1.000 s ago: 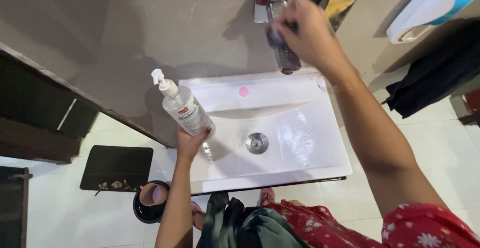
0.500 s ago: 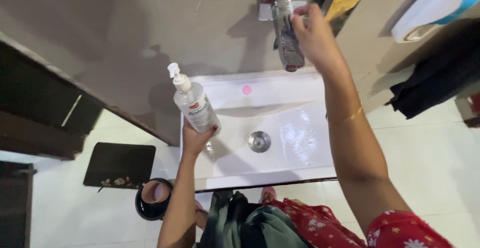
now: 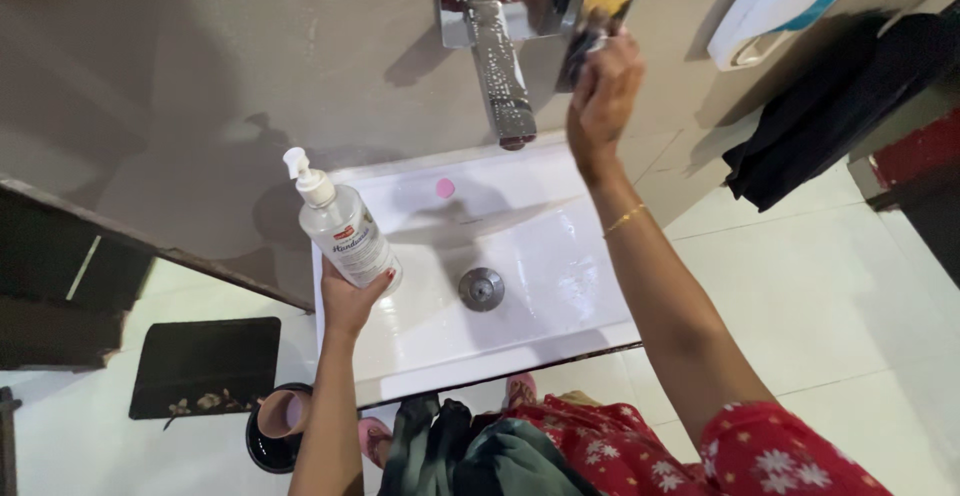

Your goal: The person cleans a bathroom sink and faucet using a cloth and liquid soap. They wipe the sink basin, faucet, and surrounding countertop, then rinse the cloth under running water and continue wiping the sink area.

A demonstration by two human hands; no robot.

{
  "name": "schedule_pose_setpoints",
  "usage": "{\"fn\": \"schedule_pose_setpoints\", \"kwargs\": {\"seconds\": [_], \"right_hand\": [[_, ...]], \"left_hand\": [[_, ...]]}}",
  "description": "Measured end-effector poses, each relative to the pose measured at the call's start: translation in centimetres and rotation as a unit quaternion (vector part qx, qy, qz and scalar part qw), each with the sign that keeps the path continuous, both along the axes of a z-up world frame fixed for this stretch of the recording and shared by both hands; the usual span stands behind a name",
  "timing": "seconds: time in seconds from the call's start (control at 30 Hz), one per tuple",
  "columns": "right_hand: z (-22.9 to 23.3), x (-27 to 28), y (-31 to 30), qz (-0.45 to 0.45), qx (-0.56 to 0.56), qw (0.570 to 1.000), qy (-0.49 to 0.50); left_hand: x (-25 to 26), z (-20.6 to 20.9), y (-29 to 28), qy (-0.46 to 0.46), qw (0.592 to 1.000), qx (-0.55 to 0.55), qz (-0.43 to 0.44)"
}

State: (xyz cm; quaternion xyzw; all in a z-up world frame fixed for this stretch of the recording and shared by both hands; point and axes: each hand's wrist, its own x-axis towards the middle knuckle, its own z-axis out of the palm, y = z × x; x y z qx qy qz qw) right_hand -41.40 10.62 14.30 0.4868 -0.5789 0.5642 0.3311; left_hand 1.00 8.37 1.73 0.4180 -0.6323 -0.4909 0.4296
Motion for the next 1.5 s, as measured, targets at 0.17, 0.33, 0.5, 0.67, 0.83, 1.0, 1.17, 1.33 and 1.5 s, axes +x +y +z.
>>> {"fn": "schedule_pose_setpoints", "kwargs": {"seconds": [0.17, 0.33, 0.5, 0.67, 0.83, 1.0, 1.17, 1.33, 1.5], "right_hand": [[0.6, 2.1, -0.5, 0.003, 0.034, 0.996, 0.081], [5.5, -0.4, -4.0, -0.053, 0.022, 0.997, 0.053], [-1.1, -0.6, -3.3, -0.026, 0.053, 0.990, 0.129], [-2.9, -0.3, -3.1, -0.077, 0.090, 0.984, 0.136], [5.9, -2.4, -4.9, -0.066, 0.009, 0.996, 0.061], [4.8, -1.4, -4.9, -0.037, -0.131, 0.990, -0.047], [-3.1, -3.3, -7.6, 0.286, -0.223, 0.778, -0.513], [-7.1, -3.7, -6.1, 0.422, -0.090, 0.664, -0.610], [-2.8, -2.2, -3.0, 0.501, -0.016, 0.561, -0.658]], "left_hand": [[-0.3, 0.0, 0.0, 0.017, 1.000, 0.000, 0.001], [-0.4, -0.3, -0.1, 0.003, 1.000, 0.006, 0.001], [-0.3, -0.5, -0.1, 0.014, 1.000, 0.006, 0.020], [-0.5, -0.6, -0.1, 0.046, 0.999, -0.001, -0.003], [-0.5, -0.6, 0.0, 0.027, 1.000, 0.008, 0.001], [-0.7, -0.6, 0.1, 0.018, 1.000, -0.001, 0.007], [-0.4, -0.6, -0.1, -0.015, 1.000, -0.004, -0.001], [-0.8, -0.7, -0.1, 0.060, 0.998, 0.000, -0.012], [-0.9, -0.4, 0.0, 0.050, 0.999, 0.016, -0.012]]}}
